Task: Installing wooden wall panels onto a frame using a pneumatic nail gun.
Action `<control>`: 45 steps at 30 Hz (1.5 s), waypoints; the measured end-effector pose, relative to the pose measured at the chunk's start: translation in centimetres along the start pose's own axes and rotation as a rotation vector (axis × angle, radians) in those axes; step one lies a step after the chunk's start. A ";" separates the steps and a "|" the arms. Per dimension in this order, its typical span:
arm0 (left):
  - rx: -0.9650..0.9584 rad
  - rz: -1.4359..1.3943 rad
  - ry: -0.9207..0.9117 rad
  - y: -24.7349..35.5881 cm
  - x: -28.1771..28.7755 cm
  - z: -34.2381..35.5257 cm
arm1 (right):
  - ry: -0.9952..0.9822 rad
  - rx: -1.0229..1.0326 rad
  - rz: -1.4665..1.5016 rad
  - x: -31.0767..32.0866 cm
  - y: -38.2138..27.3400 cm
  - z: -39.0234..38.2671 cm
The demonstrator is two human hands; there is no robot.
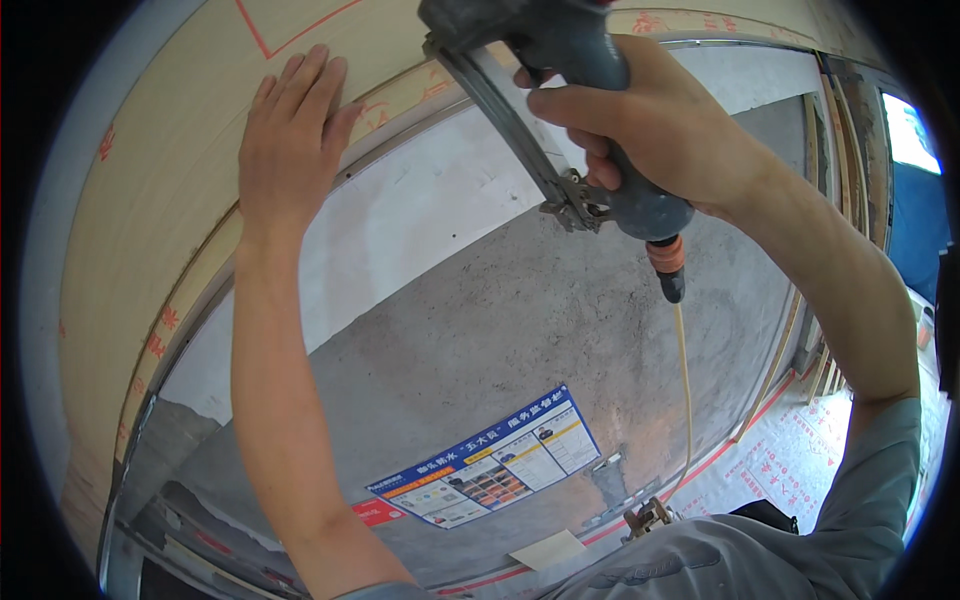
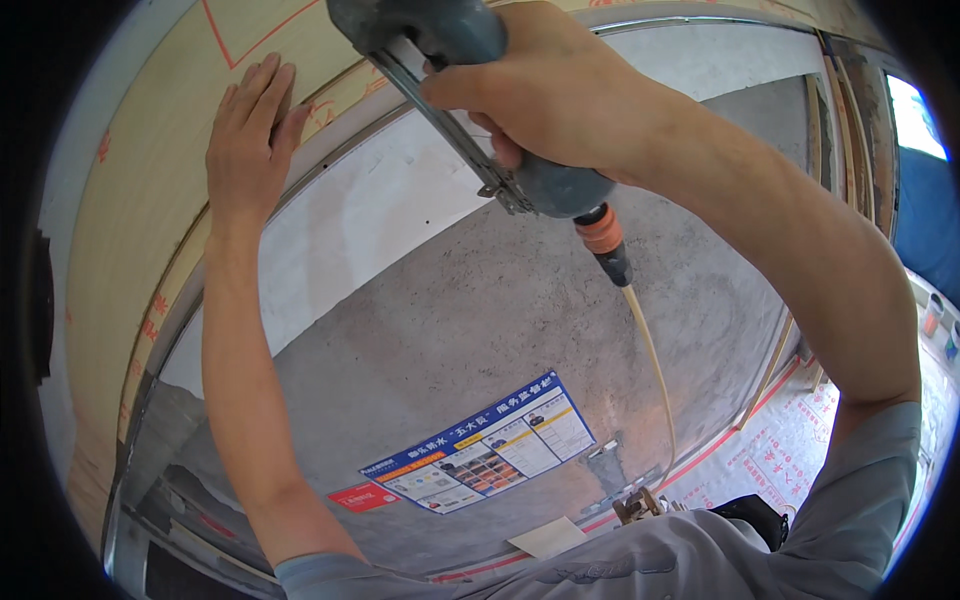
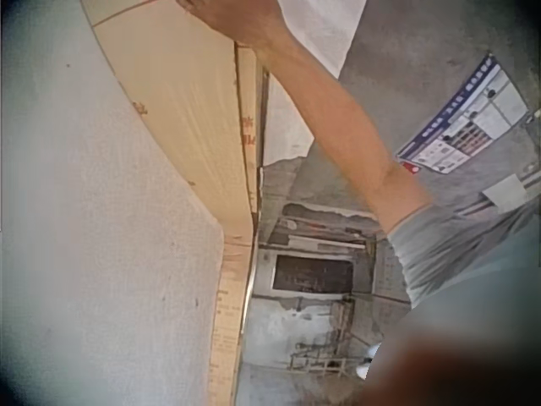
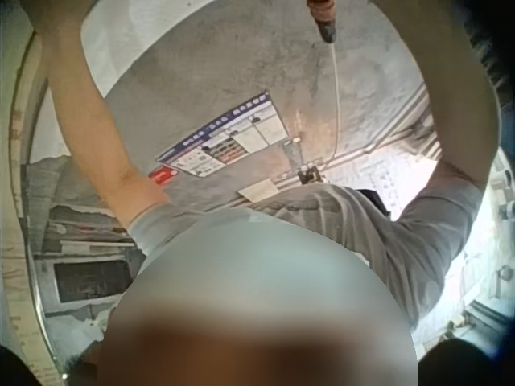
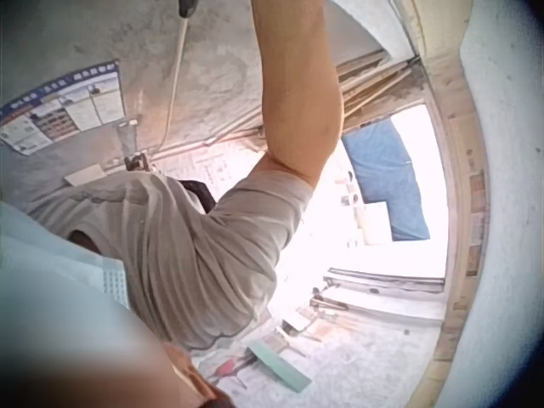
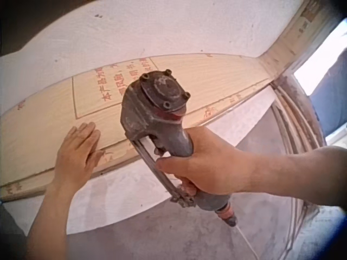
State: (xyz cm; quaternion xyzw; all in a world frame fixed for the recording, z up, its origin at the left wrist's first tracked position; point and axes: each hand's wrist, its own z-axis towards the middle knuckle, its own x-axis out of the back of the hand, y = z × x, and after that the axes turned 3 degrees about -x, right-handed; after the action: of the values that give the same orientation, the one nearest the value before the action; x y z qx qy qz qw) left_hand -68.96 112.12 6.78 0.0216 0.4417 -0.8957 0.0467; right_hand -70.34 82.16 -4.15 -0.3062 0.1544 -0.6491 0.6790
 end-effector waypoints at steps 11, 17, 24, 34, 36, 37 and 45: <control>1.163 -1.674 0.830 8.6 -3.5 -7.5 | 0.004 0.038 -0.075 1.4 1.1 -1.8; 1.057 -1.903 1.270 5.7 -3.0 -1.8 | -0.049 0.124 -0.231 -0.5 -1.4 0.0; 1.101 -1.774 1.292 5.3 -3.5 -1.4 | -0.253 -0.139 -0.393 -2.6 -8.5 0.6; 1.033 -1.773 1.282 5.1 -4.0 -1.9 | -0.346 -0.117 -0.410 -4.0 -9.3 1.1; 1.013 -1.778 1.279 5.0 -4.0 -2.0 | -0.290 -0.122 -0.432 -4.1 -9.2 0.9; 0.991 -1.779 1.277 4.9 -4.0 -2.0 | -0.287 -0.125 -0.433 -4.4 -9.4 0.9; 1.018 -1.760 1.279 5.1 -4.2 -1.9 | -0.100 -0.228 -0.446 -2.9 -7.9 1.2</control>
State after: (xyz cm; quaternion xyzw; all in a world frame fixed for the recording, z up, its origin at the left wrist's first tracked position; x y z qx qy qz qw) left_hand -64.27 110.84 1.93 0.1694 -0.1562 -0.5195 -0.8228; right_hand -76.18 85.47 1.12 -0.4390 0.1215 -0.7454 0.4867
